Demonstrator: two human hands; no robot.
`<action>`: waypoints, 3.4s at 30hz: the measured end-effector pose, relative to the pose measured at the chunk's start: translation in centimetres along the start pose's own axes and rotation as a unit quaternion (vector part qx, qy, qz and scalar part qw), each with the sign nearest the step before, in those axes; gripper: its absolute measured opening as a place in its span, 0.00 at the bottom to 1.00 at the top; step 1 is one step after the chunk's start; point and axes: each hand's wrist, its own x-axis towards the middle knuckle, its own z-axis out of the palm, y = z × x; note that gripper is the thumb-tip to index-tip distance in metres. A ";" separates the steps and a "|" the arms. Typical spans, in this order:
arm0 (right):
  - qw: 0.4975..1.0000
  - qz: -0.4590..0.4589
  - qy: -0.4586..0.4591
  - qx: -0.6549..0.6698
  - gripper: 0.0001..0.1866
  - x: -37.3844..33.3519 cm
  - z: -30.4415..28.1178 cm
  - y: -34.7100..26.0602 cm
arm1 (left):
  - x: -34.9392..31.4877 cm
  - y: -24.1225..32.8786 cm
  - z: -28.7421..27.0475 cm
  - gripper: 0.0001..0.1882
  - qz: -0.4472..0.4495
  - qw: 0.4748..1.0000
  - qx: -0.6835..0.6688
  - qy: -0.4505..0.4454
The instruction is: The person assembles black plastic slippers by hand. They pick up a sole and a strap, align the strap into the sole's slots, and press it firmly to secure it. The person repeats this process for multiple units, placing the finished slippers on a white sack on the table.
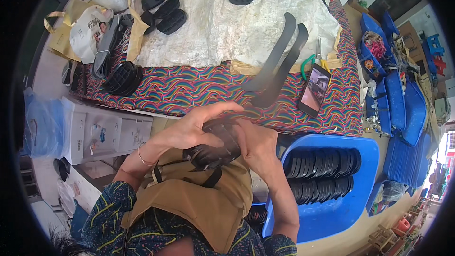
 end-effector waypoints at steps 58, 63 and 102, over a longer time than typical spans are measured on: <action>0.911 0.212 0.223 0.274 0.13 1.3 2.1 -0.6 | 0.3 -1.9 0.6 0.37 0.025 0.954 -0.279 0.102; 0.896 0.173 0.327 0.247 0.14 0.9 2.0 0.1 | 0.0 -3.8 0.9 0.32 0.037 0.928 -0.359 0.086; 0.990 -0.107 0.031 -0.091 0.28 5.2 6.7 1.4 | -1.8 -5.4 -3.5 0.39 0.130 0.885 0.363 0.259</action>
